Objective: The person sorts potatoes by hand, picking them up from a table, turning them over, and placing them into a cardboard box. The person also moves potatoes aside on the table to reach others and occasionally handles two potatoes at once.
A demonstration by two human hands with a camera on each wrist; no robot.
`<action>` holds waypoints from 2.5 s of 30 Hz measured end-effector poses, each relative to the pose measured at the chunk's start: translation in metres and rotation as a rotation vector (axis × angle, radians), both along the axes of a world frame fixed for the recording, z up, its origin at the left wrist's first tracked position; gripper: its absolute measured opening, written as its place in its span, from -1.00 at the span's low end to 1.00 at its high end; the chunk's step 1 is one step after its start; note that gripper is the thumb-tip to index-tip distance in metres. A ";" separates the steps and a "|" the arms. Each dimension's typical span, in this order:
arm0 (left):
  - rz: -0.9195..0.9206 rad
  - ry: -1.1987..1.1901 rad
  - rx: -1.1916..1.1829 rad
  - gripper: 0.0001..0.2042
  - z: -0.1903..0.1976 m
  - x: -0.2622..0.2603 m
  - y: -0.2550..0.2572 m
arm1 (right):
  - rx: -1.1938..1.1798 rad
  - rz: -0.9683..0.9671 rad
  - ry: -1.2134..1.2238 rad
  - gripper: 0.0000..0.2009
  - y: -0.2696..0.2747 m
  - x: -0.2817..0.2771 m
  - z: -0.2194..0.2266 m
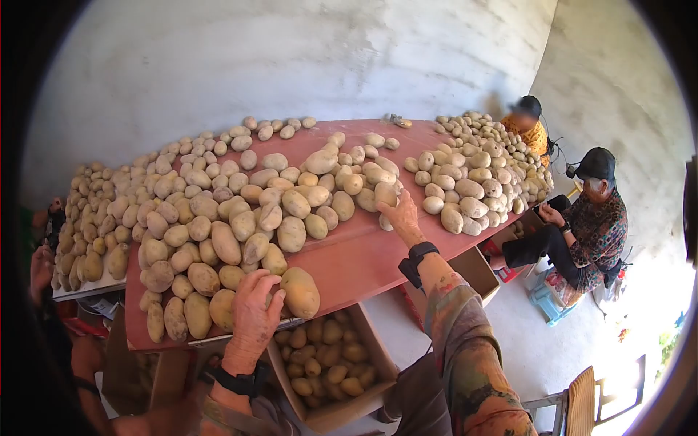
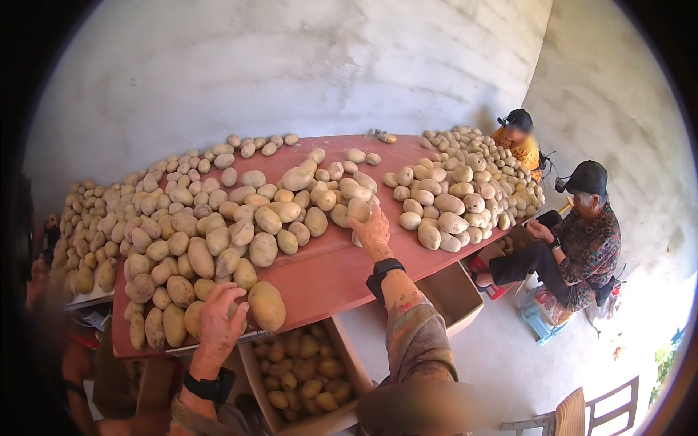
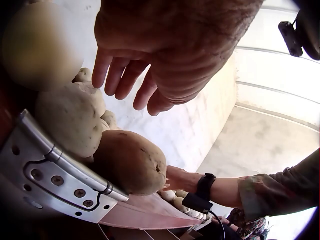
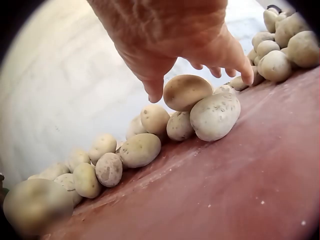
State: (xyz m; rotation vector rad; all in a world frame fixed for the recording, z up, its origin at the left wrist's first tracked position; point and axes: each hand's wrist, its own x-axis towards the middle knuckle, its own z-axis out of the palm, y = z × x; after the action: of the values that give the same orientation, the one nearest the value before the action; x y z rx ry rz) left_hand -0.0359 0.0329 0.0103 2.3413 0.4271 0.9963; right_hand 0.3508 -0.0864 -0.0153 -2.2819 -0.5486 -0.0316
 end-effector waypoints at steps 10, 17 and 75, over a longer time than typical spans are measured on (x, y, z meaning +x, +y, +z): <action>0.001 -0.012 -0.008 -0.77 0.003 -0.002 0.000 | 0.207 0.062 -0.052 -0.34 0.008 0.004 -0.020; 0.000 -0.016 0.029 -0.77 0.003 -0.003 0.000 | 0.774 0.083 0.375 -0.47 -0.007 -0.002 -0.013; -0.034 0.048 -0.027 -0.80 -0.002 0.001 0.001 | -0.356 0.255 -0.220 -0.70 -0.003 -0.025 -0.028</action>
State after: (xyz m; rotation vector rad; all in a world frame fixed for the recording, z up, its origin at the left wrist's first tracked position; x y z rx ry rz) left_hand -0.0346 0.0338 0.0086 2.3443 0.4160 0.9149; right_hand 0.3262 -0.0890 -0.0433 -2.5483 -1.0273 -0.0633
